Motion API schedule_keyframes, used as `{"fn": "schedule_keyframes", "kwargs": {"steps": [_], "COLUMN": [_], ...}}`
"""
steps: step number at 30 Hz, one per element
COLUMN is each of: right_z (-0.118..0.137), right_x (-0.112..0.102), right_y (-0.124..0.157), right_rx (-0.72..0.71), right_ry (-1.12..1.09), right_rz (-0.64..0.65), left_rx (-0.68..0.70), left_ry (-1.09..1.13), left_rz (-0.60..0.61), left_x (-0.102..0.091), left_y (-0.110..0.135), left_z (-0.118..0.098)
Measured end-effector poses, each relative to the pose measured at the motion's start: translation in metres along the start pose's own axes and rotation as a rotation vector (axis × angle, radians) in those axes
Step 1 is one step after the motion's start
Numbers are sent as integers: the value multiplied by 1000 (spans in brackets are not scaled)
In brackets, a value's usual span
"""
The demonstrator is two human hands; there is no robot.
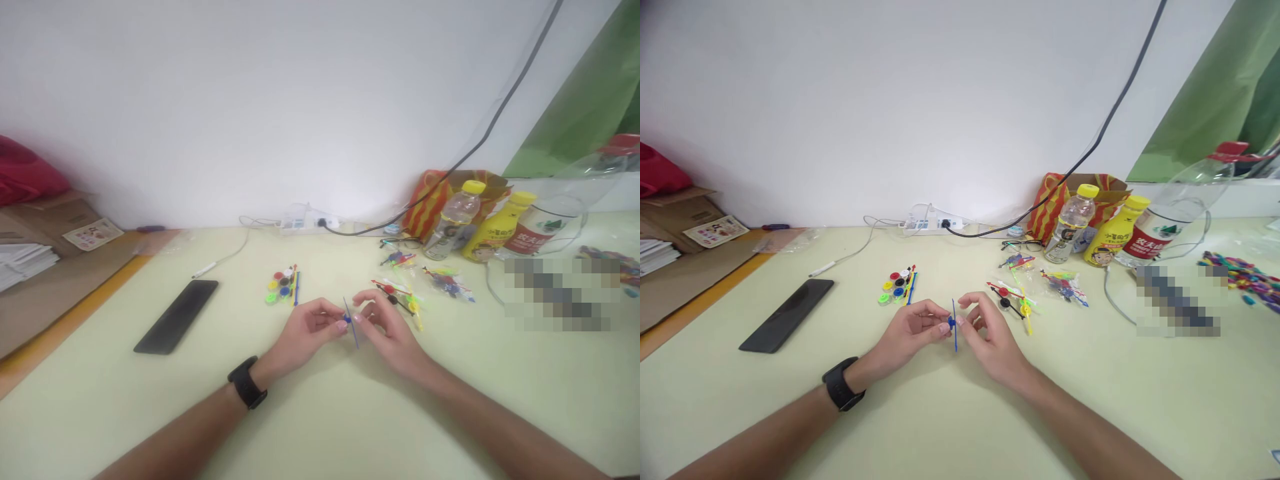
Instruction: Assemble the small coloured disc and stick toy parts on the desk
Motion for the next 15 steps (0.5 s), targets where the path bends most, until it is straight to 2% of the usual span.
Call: {"fn": "schedule_keyframes", "kwargs": {"steps": [4, 8, 13, 15], "right_z": [6, 7, 6, 6], "right_x": [-3, -2, 0, -2], "right_y": [3, 3, 7, 9], "right_rx": [-97, -155, -234, -195], "right_ry": [80, 85, 123, 117], "right_rz": [-113, -149, -114, -44], "left_rx": [-14, -19, -5, -4], "left_ry": [30, 31, 20, 19], "left_rz": [-14, -19, -9, -8], "left_x": [0, 0, -1, 0], "left_y": [1, 0, 0, 1], "left_z": [1, 0, 0, -1]}}
Point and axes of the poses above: each hand's wrist, its own y-axis away from the middle knuckle, its own x-axis out of the palm, z = x × y, the point moved 1 cm from there along -y, towards the middle knuckle, and after that the axes turned 7 degrees about x, right-handed, at the moved point
